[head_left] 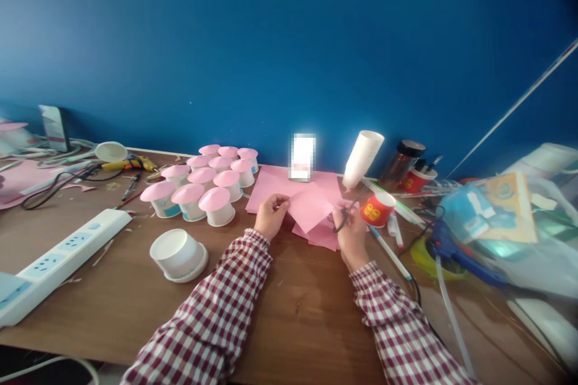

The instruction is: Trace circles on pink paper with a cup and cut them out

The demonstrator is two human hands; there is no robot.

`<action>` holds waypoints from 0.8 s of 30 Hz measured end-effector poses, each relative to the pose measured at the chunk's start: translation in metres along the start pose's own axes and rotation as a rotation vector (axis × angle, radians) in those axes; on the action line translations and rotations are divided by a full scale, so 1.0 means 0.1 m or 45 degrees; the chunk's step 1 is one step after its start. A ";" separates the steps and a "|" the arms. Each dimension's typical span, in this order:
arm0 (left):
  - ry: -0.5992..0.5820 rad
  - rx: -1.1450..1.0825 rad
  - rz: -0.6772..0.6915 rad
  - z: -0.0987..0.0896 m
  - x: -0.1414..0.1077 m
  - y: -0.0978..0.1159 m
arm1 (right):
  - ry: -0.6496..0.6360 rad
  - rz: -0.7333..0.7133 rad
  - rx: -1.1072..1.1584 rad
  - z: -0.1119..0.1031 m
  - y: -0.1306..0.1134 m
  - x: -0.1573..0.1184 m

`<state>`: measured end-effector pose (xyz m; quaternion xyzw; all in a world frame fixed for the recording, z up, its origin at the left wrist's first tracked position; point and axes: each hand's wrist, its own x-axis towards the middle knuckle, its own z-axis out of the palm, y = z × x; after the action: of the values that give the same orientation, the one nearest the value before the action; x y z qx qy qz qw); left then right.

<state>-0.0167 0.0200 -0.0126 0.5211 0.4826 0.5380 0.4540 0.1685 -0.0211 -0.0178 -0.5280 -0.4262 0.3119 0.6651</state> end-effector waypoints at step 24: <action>-0.348 -0.778 -0.458 0.25 -0.24 0.12 | 0.010 -0.038 -0.066 0.00 -0.01 -0.03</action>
<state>0.0096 -0.0045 -0.0044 0.3356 0.3186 0.4945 0.7358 0.1673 -0.0234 -0.0177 -0.5397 -0.4394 0.2888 0.6575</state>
